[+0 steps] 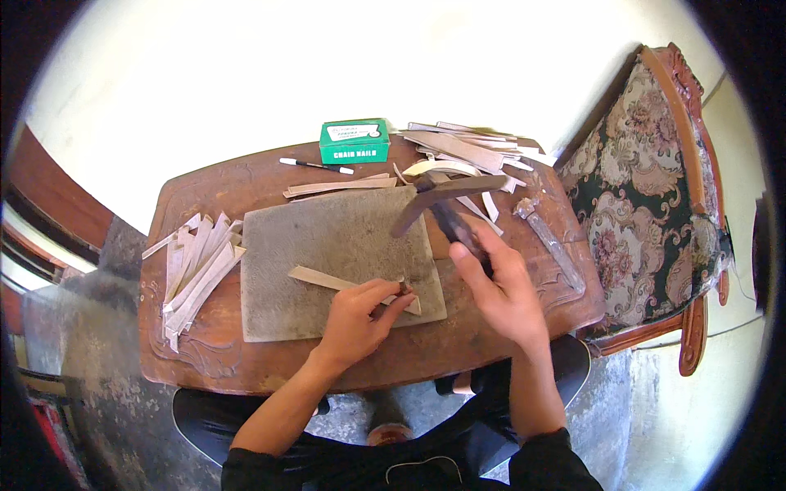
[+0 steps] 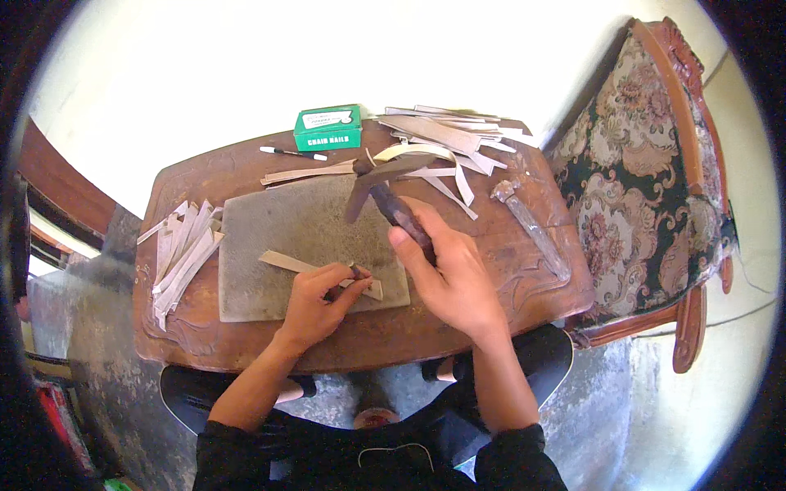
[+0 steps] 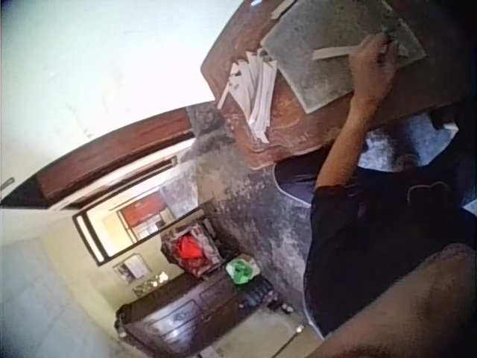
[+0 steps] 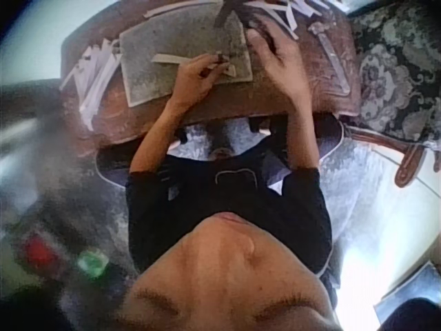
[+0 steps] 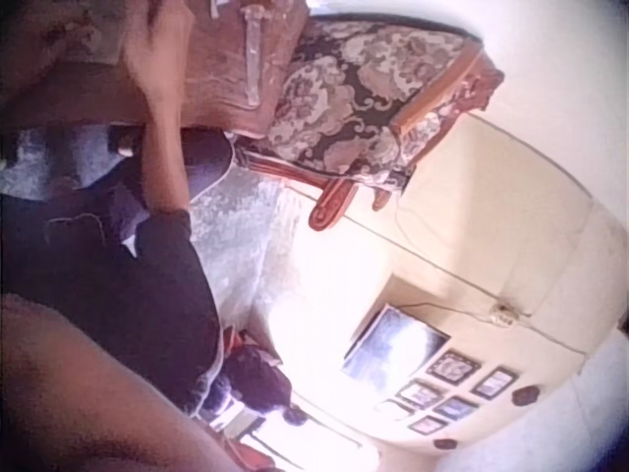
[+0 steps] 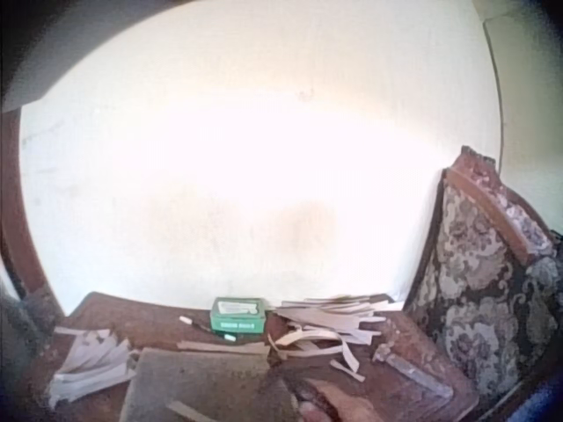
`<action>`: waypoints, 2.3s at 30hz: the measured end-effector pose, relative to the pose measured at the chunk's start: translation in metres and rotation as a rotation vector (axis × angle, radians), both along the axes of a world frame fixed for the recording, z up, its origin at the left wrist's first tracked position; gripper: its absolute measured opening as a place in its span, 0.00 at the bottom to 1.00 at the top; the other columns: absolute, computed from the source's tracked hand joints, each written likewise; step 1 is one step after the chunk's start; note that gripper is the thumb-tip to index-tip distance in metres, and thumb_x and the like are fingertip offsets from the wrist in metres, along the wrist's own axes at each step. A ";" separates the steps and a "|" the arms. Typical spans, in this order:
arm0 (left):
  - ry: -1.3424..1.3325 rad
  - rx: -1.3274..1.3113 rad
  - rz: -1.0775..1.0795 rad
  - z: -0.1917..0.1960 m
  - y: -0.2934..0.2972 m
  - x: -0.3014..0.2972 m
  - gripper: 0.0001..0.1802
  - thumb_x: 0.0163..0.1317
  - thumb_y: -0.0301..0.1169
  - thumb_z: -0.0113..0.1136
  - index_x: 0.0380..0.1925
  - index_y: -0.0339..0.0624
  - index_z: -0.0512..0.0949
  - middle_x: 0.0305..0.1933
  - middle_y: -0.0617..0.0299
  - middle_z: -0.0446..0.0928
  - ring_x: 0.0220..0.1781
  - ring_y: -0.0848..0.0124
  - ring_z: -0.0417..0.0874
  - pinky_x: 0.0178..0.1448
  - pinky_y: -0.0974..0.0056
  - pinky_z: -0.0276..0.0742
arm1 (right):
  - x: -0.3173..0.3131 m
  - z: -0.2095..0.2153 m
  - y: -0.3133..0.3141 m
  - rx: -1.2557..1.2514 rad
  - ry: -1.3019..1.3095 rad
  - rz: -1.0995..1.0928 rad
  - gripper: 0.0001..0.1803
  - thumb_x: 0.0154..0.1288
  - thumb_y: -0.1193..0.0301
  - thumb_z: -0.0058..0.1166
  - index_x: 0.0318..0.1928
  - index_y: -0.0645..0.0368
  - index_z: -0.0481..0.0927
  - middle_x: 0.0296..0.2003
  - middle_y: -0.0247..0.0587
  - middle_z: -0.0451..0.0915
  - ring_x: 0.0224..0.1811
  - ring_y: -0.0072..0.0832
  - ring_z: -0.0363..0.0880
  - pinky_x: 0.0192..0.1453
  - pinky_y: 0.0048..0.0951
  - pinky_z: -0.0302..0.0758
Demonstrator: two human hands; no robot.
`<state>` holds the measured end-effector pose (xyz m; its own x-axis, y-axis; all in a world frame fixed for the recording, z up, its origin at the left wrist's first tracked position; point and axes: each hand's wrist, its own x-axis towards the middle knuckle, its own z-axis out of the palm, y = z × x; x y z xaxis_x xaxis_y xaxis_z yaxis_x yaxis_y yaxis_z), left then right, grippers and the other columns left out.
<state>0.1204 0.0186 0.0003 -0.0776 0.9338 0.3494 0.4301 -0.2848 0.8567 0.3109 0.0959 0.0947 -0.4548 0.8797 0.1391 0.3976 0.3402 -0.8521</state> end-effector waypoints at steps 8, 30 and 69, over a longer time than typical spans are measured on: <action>-0.096 -0.042 -0.055 0.013 -0.003 -0.013 0.07 0.64 0.24 0.68 0.41 0.35 0.84 0.38 0.56 0.86 0.26 0.72 0.81 0.30 0.68 0.74 | -0.042 -0.057 0.032 0.303 0.006 0.047 0.22 0.70 0.68 0.59 0.61 0.62 0.75 0.48 0.56 0.83 0.49 0.53 0.84 0.53 0.43 0.79; 0.720 -0.147 -0.148 0.036 -0.034 -0.093 0.10 0.63 0.31 0.63 0.43 0.49 0.87 0.40 0.58 0.81 0.44 0.53 0.84 0.49 0.51 0.79 | -0.064 -0.086 0.034 0.438 -0.381 0.064 0.24 0.63 0.66 0.65 0.58 0.57 0.78 0.47 0.48 0.79 0.54 0.48 0.77 0.56 0.48 0.74; 0.502 -0.212 -0.026 0.054 -0.059 -0.156 0.18 0.65 0.32 0.66 0.53 0.39 0.80 0.47 0.47 0.78 0.52 0.48 0.81 0.56 0.51 0.79 | -0.081 -0.027 0.000 0.378 -0.393 0.419 0.14 0.51 0.70 0.68 0.40 0.56 0.84 0.39 0.41 0.79 0.47 0.43 0.78 0.53 0.41 0.75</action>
